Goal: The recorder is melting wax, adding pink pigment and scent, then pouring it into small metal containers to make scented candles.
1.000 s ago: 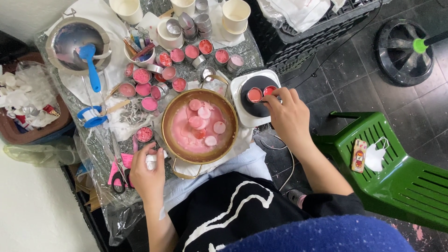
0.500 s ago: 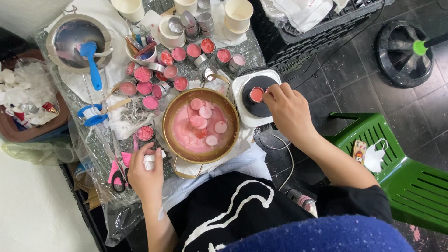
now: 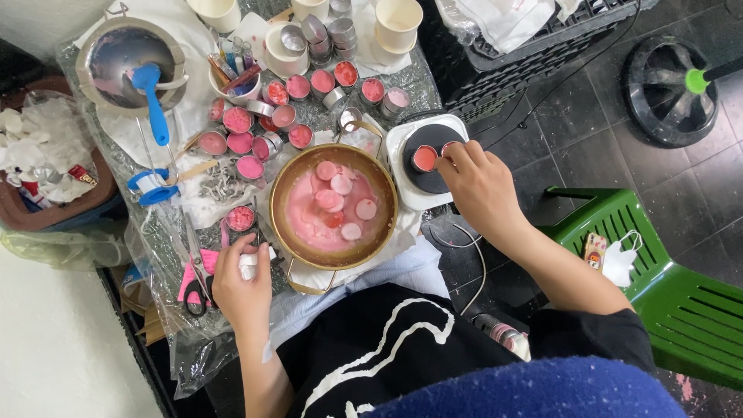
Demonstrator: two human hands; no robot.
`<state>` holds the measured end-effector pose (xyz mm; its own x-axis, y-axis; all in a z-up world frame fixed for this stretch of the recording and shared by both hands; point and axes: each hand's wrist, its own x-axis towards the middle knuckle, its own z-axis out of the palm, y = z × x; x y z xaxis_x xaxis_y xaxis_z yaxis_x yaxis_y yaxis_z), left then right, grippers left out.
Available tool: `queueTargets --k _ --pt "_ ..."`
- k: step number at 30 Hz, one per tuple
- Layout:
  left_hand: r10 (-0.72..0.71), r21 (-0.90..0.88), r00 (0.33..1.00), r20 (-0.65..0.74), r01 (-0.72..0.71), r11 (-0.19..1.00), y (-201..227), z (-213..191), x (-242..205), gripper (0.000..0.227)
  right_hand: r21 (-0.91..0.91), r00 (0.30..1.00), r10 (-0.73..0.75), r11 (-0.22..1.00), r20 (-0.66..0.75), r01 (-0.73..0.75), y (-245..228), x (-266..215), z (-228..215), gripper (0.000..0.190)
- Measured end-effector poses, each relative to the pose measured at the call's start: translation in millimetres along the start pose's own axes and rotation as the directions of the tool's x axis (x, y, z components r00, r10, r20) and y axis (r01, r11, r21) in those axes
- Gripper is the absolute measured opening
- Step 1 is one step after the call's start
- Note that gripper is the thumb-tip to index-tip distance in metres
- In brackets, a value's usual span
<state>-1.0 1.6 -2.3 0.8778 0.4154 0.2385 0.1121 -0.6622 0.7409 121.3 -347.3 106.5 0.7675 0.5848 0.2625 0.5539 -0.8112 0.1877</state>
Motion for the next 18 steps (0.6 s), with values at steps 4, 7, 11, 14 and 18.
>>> queueTargets --k 4,7,11,14,18 --pt "0.002 0.010 1.000 0.001 -0.002 1.000 0 0 0 0.021 -0.003 1.000 -0.019 1.000 -0.002 0.019 -2 1 -4 0.029" --pt "-0.006 0.007 1.000 0.009 0.006 1.000 0 0 1 0.020 -0.016 1.000 0.001 1.000 0.026 0.000 -2 1 -8 0.030" --pt "0.004 0.000 1.000 0.002 -0.004 1.000 -2 0 1 0.021 0.092 0.998 0.059 0.994 -0.008 -0.058 1 -2 -13 0.020" --pt "0.000 -0.006 1.000 0.000 0.000 1.000 -2 0 1 0.021 0.234 0.989 0.146 0.962 0.003 -0.143 9 -9 -13 0.021" --pt "-0.011 0.009 1.000 0.009 0.011 1.000 1 -1 1 0.020 0.432 0.964 0.267 0.869 -0.003 -0.240 19 -16 -7 0.016"
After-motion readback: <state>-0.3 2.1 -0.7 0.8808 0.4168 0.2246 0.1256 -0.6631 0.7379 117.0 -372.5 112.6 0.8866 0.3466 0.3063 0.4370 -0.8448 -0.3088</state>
